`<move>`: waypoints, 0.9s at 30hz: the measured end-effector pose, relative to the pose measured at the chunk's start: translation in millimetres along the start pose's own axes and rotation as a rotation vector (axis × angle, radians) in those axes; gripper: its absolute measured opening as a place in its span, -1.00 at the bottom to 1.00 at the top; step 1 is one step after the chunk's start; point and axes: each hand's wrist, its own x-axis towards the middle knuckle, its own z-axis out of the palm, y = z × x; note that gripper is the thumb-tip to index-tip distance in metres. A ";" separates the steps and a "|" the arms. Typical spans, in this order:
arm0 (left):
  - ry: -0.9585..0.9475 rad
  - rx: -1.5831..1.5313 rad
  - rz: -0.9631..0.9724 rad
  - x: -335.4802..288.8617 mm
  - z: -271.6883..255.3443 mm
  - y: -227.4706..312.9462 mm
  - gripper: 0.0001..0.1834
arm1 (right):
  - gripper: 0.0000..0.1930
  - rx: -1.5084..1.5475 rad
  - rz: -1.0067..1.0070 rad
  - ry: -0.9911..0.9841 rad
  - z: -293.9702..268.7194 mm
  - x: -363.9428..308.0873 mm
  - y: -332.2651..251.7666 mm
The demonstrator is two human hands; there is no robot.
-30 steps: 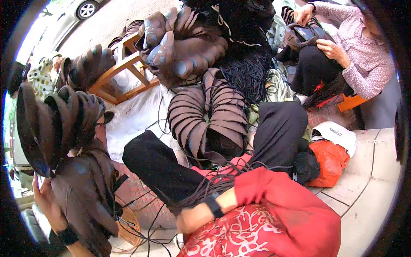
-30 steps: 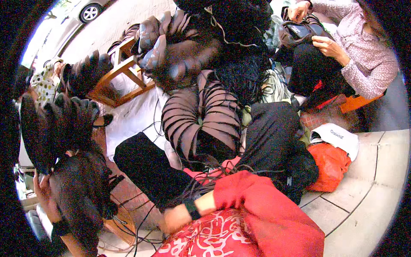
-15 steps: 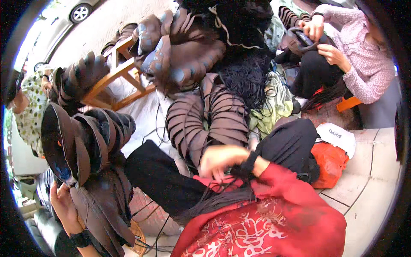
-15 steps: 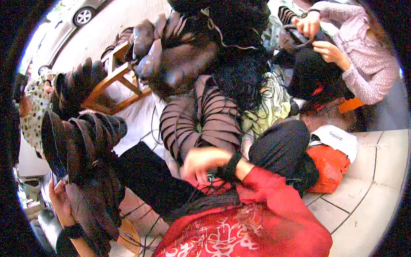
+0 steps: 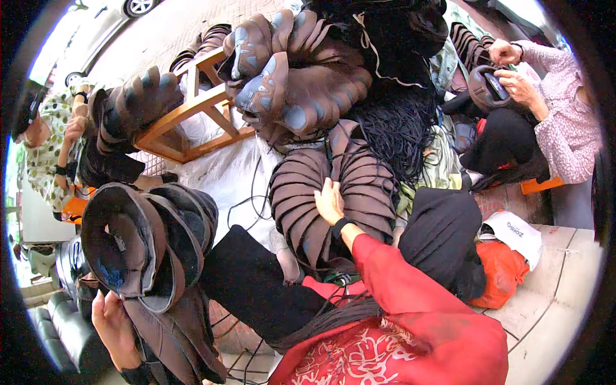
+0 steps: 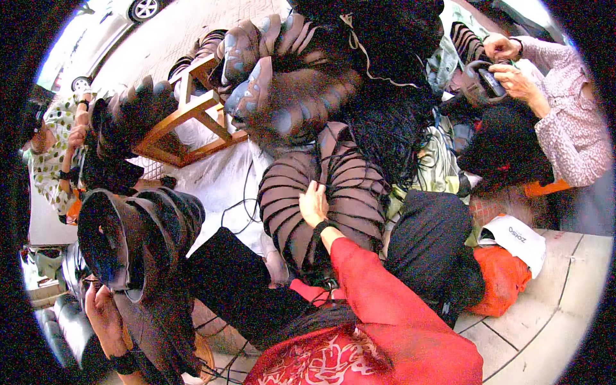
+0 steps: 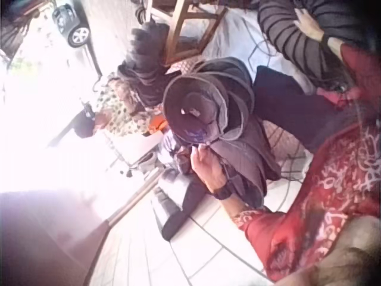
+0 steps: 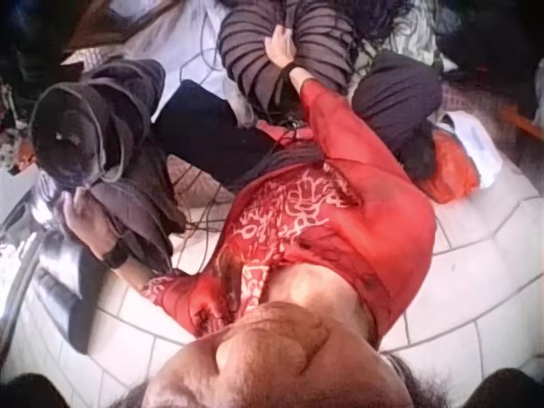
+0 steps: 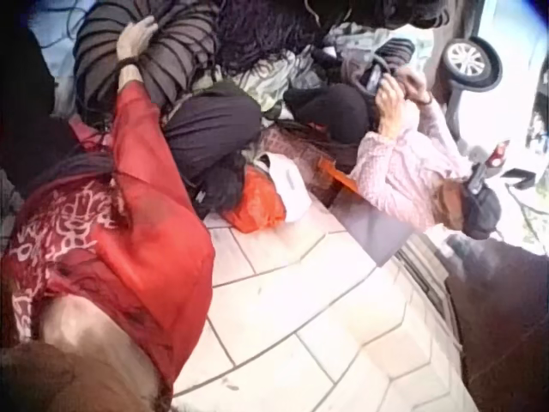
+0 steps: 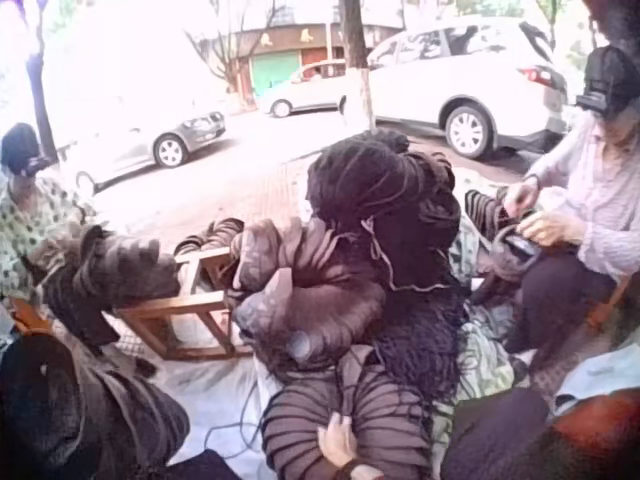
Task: Manually assemble shoe components by lacing and organizing uppers.
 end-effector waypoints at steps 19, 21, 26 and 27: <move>-0.179 -0.011 0.044 15.4 -21.9 -11.7 -0.76 | -0.86 0.922 -0.083 0.162 -196.5 -83.9 -27.7; -0.206 0.003 0.035 15.1 -12.8 -5.6 -0.76 | -0.83 0.946 -0.029 0.414 -266.3 -132.9 -28.4; -0.462 0.103 0.215 29.2 -42.0 -13.1 -0.67 | -0.88 0.643 0.073 0.882 -366.0 -221.8 91.6; -0.357 -0.013 0.091 28.3 -39.4 -13.0 -0.67 | -0.89 0.476 0.249 0.734 -385.0 -237.6 122.2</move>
